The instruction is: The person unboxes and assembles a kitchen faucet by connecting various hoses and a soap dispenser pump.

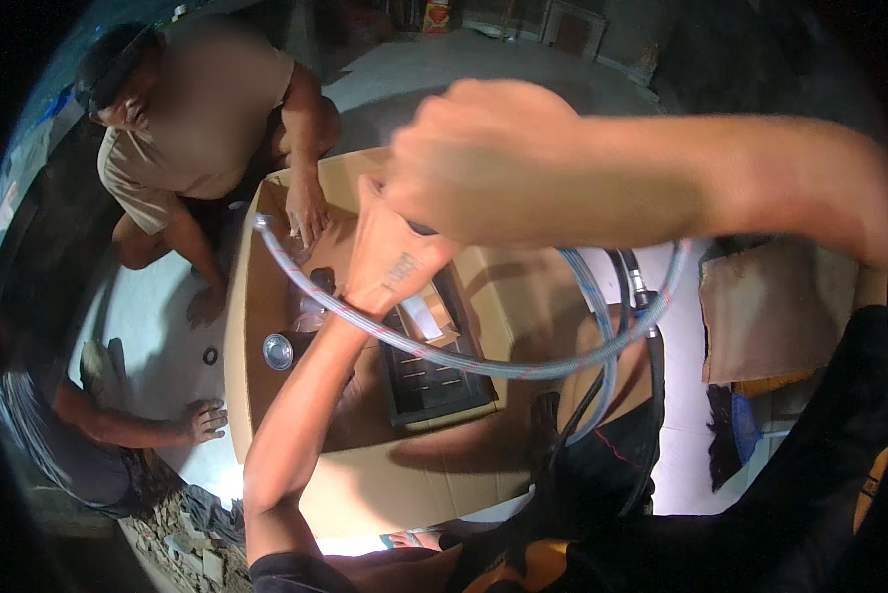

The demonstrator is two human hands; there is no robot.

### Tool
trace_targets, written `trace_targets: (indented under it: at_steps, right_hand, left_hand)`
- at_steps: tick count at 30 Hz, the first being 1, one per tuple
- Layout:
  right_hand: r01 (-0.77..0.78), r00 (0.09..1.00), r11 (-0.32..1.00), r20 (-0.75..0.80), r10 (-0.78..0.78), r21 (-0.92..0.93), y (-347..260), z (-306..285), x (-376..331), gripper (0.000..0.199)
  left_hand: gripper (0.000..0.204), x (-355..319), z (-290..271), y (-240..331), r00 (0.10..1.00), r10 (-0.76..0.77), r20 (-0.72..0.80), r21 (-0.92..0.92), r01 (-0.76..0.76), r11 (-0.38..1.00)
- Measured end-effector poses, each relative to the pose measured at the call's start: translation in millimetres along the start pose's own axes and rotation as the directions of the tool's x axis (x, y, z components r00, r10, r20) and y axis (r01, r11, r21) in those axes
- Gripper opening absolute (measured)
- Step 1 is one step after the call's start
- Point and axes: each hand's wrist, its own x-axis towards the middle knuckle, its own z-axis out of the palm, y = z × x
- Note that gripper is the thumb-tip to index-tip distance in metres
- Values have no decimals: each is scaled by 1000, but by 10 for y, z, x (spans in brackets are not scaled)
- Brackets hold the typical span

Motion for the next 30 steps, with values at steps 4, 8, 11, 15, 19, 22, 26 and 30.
trace_targets:
  at_steps: [4,8,11,15,19,22,26,30]
  right_hand:
    - [-25,998,998,49,28,-56,36,95,-6,12]
    - [-156,964,981,234,126,114,166,57,110,14]
    - [-496,614,860,749,250,120,244,56,335,21]
    - [-443,868,834,390,308,328,104,239,195,38]
    - [-179,984,959,46,173,220,61,413,34,31]
    - [-10,999,999,30,11,-31,20,440,-1,27]
    - [-294,940,935,239,246,197,61,323,193,19]
    - [-859,507,139,786,354,492,154,155,422,41]
  left_hand:
    - [31,60,-36,-47,994,-78,82,11,77,997]
    - [45,24,-32,-16,965,-264,3,337,247,908]
    - [50,-15,-15,-4,945,-315,-89,343,326,881]
    - [47,-21,-99,-36,924,-361,-128,383,382,841]
    - [46,-25,-192,-54,936,-342,-79,371,346,862]
    - [45,-37,-200,-46,935,-335,-114,378,353,856]
    - [45,-60,-205,-78,924,-342,-173,444,383,810]
    - [48,-106,-238,-170,969,-116,-219,614,229,755]
